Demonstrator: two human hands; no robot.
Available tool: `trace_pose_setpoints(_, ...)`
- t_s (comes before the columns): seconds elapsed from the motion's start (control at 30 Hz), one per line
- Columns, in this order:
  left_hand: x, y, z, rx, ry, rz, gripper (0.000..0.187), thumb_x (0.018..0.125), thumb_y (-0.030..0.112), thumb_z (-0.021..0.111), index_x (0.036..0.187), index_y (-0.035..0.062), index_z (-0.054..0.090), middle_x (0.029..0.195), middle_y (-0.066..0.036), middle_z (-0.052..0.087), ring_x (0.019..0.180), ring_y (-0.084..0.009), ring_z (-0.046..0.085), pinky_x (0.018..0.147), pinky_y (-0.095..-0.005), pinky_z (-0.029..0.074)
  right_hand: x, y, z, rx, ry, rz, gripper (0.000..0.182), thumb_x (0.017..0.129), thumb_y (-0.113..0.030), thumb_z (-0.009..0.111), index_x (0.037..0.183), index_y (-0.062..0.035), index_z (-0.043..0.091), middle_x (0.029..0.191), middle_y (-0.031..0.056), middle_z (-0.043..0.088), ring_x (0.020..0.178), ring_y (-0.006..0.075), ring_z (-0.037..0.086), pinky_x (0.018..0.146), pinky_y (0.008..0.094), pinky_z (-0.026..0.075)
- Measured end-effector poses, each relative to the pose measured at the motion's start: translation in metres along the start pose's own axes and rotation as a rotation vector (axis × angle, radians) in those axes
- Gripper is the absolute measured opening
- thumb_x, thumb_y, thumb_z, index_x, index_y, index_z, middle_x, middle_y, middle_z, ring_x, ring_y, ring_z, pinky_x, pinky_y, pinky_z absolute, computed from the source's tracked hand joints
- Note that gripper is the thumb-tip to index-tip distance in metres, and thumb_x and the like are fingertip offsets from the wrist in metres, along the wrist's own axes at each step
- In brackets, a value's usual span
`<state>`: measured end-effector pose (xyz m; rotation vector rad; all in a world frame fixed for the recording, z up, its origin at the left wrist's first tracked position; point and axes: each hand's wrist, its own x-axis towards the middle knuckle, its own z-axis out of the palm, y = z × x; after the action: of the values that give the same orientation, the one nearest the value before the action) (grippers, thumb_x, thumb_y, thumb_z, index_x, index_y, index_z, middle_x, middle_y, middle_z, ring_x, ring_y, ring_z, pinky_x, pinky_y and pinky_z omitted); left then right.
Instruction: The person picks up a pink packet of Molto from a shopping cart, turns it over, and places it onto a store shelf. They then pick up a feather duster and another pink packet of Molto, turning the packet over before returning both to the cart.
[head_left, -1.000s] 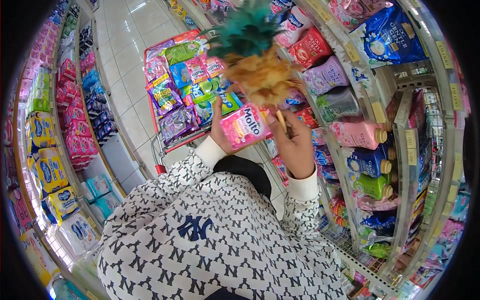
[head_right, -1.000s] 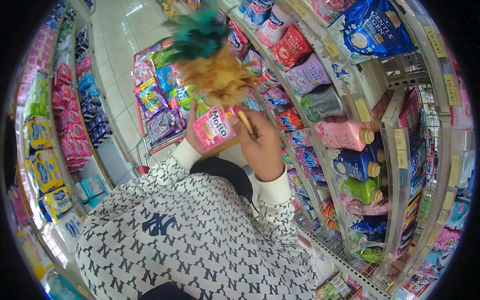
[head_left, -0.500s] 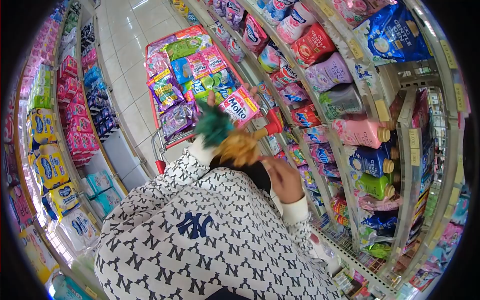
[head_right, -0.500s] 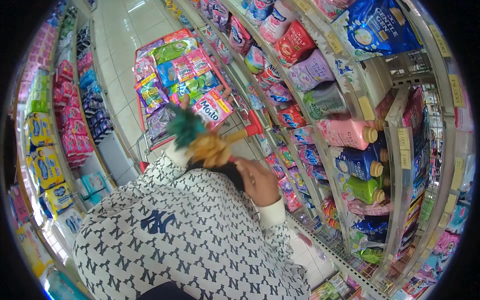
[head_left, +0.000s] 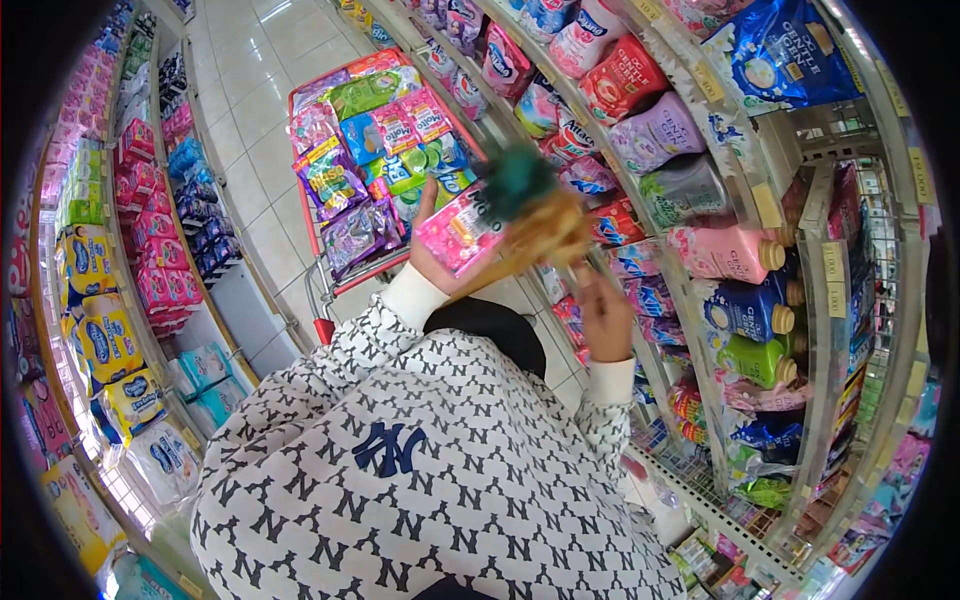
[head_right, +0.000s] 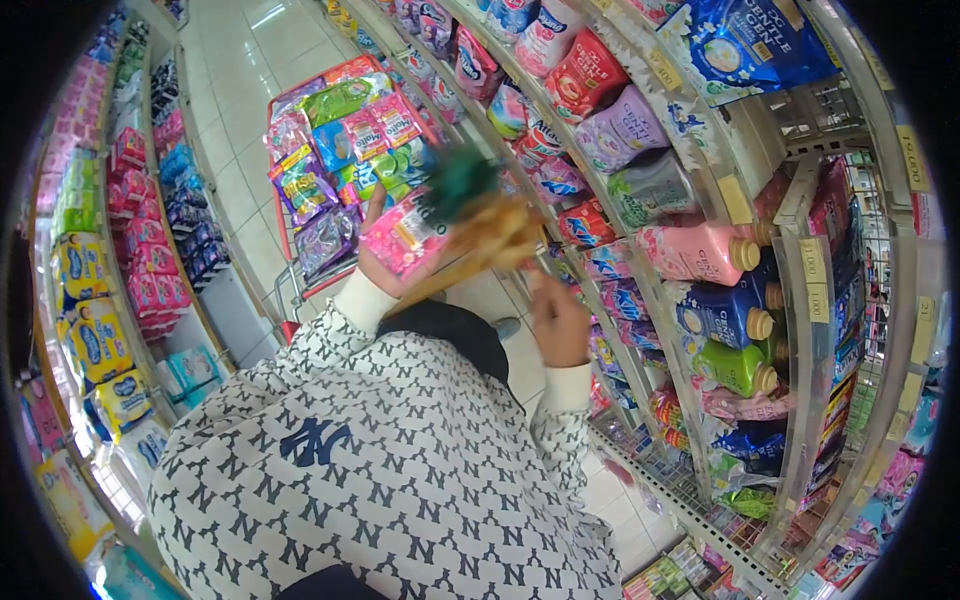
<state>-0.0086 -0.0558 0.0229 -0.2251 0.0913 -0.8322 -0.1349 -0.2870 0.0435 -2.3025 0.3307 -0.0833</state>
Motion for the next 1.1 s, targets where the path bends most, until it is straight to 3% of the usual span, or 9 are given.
trace_pose_setpoints(0.1, 0.005, -0.001, 0.0, -0.047, -0.038, 0.084, 0.078, 0.092, 0.062, 0.043, 0.148, 0.0074, 0.031, 0.149, -0.018, 0.037, 0.133, -0.0332, 0.041, 0.11, -0.0481, 0.034, 0.005, -0.006, -0.004, 0.118, 0.2, -0.008, 0.02, 0.093, -0.012, 0.06, 0.111, -0.0035, 0.066, 0.092, 0.0109, 0.07, 0.066, 0.0114, 0.059, 0.061, 0.0262, 0.047)
trace_pose_setpoints(0.2, 0.0, -0.005, -0.004, 0.045, 0.161, 0.205, 0.076, 0.092, 0.062, 0.044, 0.147, 0.0105, 0.034, 0.148, -0.017, 0.038, 0.133, -0.0325, 0.041, 0.11, -0.0505, 0.033, -0.014, -0.04, 0.008, 0.156, -0.038, -0.324, 0.019, 0.091, -0.009, 0.061, 0.109, -0.0034, 0.066, 0.097, 0.0151, 0.069, 0.08, 0.0278, 0.067, 0.07, 0.0341, 0.052)
trace_pose_setpoints(0.33, 0.001, -0.007, 0.0, 0.068, 0.016, 0.08, 0.072, 0.091, 0.063, 0.045, 0.141, 0.0106, 0.045, 0.144, -0.016, 0.043, 0.131, -0.0332, 0.043, 0.11, -0.0523, 0.032, -0.007, -0.01, 0.015, 0.014, -0.059, -0.167, 0.019, 0.089, -0.005, 0.061, 0.107, -0.0051, 0.067, 0.101, 0.0145, 0.07, 0.085, 0.0296, 0.068, 0.075, 0.0346, 0.053)
trace_pose_setpoints(0.37, -0.002, 0.007, -0.028, -0.015, -0.18, -0.034, 0.077, 0.09, 0.064, 0.045, 0.141, 0.0059, 0.043, 0.147, -0.017, 0.039, 0.132, -0.0347, 0.041, 0.111, -0.05, 0.03, 0.002, 0.006, 0.013, -0.04, 0.078, -0.164, 0.018, 0.091, -0.009, 0.061, 0.107, -0.0031, 0.066, 0.094, 0.0119, 0.07, 0.077, 0.0211, 0.067, 0.069, 0.0313, 0.052)
trace_pose_setpoints(0.5, 0.002, -0.011, 0.009, -0.043, 0.119, 0.077, 0.081, 0.089, 0.064, 0.047, 0.141, 0.0023, 0.04, 0.143, -0.021, 0.044, 0.132, -0.0376, 0.043, 0.111, -0.0513, 0.031, 0.017, 0.006, 0.006, 0.481, 0.235, 0.16, 0.028, 0.096, -0.022, 0.061, 0.109, 0.0029, 0.064, 0.083, -0.0016, 0.06, 0.078, 0.0055, 0.053, 0.07, 0.0209, 0.044)
trace_pose_setpoints(0.7, 0.0, -0.016, -0.015, -0.035, 0.138, -0.017, 0.083, 0.09, 0.065, 0.046, 0.143, 0.0015, 0.037, 0.144, -0.022, 0.042, 0.133, -0.0373, 0.04, 0.114, -0.0521, 0.027, 0.018, -0.025, 0.035, 0.668, -0.004, 0.169, 0.027, 0.093, -0.02, 0.065, 0.11, 0.0014, 0.065, 0.087, -0.0017, 0.061, 0.081, 0.0051, 0.052, 0.071, 0.0208, 0.042)
trace_pose_setpoints(0.83, -0.001, -0.019, -0.022, 0.079, 0.254, -0.025, 0.081, 0.089, 0.067, 0.048, 0.137, 0.0023, 0.045, 0.135, -0.017, 0.053, 0.124, -0.0326, 0.052, 0.107, -0.048, 0.038, 0.025, -0.03, 0.037, 0.626, -0.045, 0.1, 0.018, 0.093, -0.015, 0.064, 0.1, 0.0015, 0.065, 0.082, -0.0019, 0.059, 0.073, 0.0037, 0.048, 0.066, 0.02, 0.04)
trace_pose_setpoints(0.93, 0.0, -0.016, -0.035, 0.096, 0.226, 0.041, 0.076, 0.094, 0.063, 0.039, 0.144, 0.0045, 0.037, 0.144, -0.021, 0.042, 0.134, -0.036, 0.04, 0.114, -0.0536, 0.025, 0.026, -0.039, 0.032, 0.588, -0.004, 0.009, 0.012, 0.092, -0.01, 0.063, 0.096, 0.0014, 0.064, 0.078, -0.0028, 0.057, 0.07, 0.0035, 0.046, 0.06, 0.0209, 0.038)
trace_pose_setpoints(1.1, -0.001, -0.019, -0.054, 0.255, 0.367, -0.116, 0.083, 0.09, 0.073, 0.031, 0.137, 0.0053, 0.044, 0.128, -0.014, 0.058, 0.12, -0.0282, 0.054, 0.106, -0.0465, 0.038, 0.025, -0.072, 0.017, 0.483, 0.039, -0.14, 0.009, 0.09, -0.004, 0.06, 0.097, 0.0011, 0.063, 0.075, 0.002, 0.056, 0.064, 0.0071, 0.047, 0.053, 0.0236, 0.036)
